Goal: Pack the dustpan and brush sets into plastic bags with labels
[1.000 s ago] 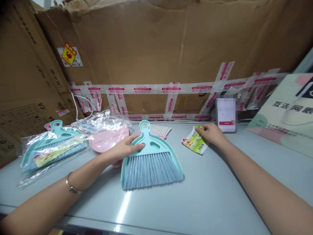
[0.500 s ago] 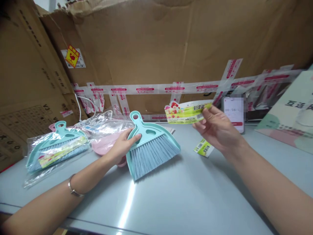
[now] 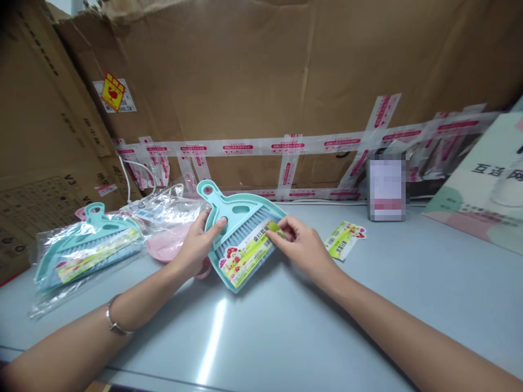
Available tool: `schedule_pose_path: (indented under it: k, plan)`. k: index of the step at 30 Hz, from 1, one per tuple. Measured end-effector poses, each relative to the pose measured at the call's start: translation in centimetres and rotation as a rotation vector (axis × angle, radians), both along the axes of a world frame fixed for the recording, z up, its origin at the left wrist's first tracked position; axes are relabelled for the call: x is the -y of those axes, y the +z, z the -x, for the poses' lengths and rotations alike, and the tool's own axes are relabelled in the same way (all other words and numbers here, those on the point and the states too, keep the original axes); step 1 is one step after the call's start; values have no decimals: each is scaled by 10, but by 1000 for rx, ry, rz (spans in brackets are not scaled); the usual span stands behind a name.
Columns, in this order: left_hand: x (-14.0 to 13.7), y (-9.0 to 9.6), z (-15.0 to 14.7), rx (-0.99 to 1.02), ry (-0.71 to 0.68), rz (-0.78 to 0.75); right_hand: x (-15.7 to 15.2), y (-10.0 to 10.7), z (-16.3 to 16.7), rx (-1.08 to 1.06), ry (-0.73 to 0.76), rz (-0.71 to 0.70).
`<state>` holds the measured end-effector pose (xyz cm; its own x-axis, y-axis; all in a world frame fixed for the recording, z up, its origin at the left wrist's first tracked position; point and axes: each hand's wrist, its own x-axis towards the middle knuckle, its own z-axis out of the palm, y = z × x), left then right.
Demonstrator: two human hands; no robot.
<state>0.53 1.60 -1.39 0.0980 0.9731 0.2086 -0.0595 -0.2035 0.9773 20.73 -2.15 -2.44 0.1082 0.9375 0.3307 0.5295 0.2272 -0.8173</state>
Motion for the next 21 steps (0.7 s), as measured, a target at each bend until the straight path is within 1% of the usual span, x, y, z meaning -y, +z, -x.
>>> schedule_pose_path:
  k: [2,3,5,6,7,8,10,11,12,14,16,18,19,20,21]
  plan:
    - [2,2,-1,41,-11,3,-1,-1,0,-3,-138,-63]
    - [3,3,-1,60,-15,6,-2,-2,0,-51,-206,-84]
    - [5,5,-1,101,-20,20,-4,-2,2,-239,-314,-80]
    - [6,6,-1,125,-23,30,-4,-2,4,-357,-324,-32]
    - [7,7,-2,149,-26,40,-4,-2,6,-480,-279,46]
    - [9,7,-2,170,-31,50,-4,-2,8,-596,-188,141]
    - [12,6,-4,201,-41,65,-2,0,12,-772,52,319]
    - [13,5,-6,205,-47,69,-1,1,13,-825,148,383]
    - [14,4,-7,203,-55,70,1,2,13,-859,209,425]
    - [14,4,-8,168,-67,47,2,3,12,-901,230,440]
    - [11,9,-4,36,-100,-17,2,4,10,-939,208,404]
    - [4,20,6,-205,-105,-136,-1,6,5,-971,166,344]
    - [0,26,13,-360,-70,-211,-3,6,2,-985,140,315]
    - [-4,33,22,-515,6,-305,-5,7,-1,-996,114,287]
    - [-8,39,32,-696,123,-397,-7,7,-4,-1003,89,261]
